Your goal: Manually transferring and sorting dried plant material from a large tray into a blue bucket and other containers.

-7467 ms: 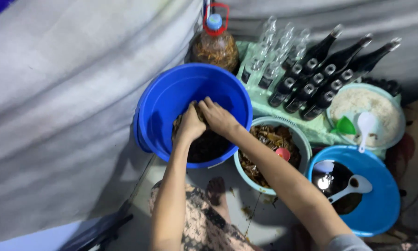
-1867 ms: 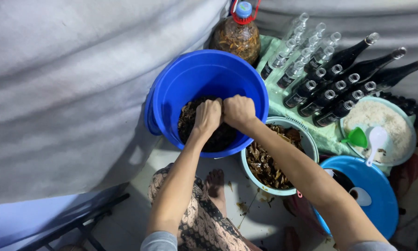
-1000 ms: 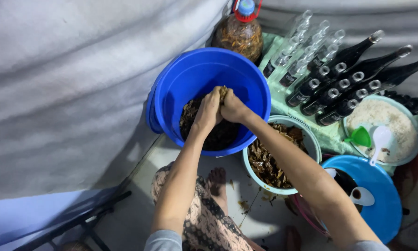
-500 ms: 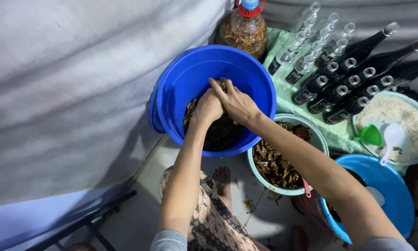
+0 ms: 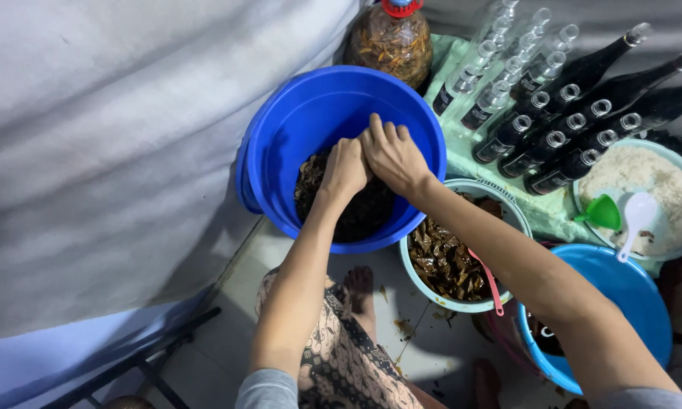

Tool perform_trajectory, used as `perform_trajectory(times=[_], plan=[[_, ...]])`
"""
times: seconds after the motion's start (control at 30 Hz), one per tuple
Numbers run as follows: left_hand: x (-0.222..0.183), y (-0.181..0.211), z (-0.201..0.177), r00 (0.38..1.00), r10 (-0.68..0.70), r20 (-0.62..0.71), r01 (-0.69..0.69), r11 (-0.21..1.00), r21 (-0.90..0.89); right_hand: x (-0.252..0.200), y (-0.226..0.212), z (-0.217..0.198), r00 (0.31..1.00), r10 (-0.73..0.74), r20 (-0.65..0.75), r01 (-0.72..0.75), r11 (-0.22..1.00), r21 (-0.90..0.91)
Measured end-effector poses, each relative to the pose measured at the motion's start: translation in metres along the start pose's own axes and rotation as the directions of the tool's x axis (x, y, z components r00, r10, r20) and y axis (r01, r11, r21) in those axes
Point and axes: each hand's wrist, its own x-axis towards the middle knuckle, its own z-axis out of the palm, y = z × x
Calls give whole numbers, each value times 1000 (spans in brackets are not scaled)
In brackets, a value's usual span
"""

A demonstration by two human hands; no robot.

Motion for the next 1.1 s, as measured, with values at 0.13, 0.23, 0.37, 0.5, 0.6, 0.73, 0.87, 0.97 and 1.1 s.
perform_trajectory(times=[0.13, 0.23, 0.37, 0.5, 0.6, 0.73, 0.87, 0.97, 1.1], plan=[[-8, 19, -9, 998, 63, 11, -61, 992, -110, -5, -8, 15, 996, -4, -86, -1, 999, -55], [-1, 7, 0, 997, 75, -25, -70, 986, 153, -12, -10, 28, 999, -10, 49, 12, 999, -32], [-1, 11, -4, 997, 48, -64, -31, 968, 248, -9, -12, 46, 943, -16, 332, -27, 992, 126], [2, -23, 17, 926, 319, -204, -184, 850, 493, 19, 1, -6, 783, 98, 614, -339, 896, 288], [-4, -17, 12, 867, 403, -295, -228, 845, 483, 17, 3, 5, 651, 272, 708, -666, 652, 362], [-16, 4, -6, 872, 315, -375, -177, 917, 358, 14, -6, 24, 508, 348, 788, -861, 241, 448], [-14, 18, -14, 941, 88, -326, -78, 996, 45, 24, -11, -1, 315, 369, 874, -910, -145, 389], [-14, 10, -7, 962, 75, -261, -42, 990, 131, 19, -10, 1, 439, 323, 839, -897, 106, 429], [-18, 0, 11, 960, 270, -71, -260, 957, 126, 16, -3, 3, 529, 111, 841, -742, 541, 395]])
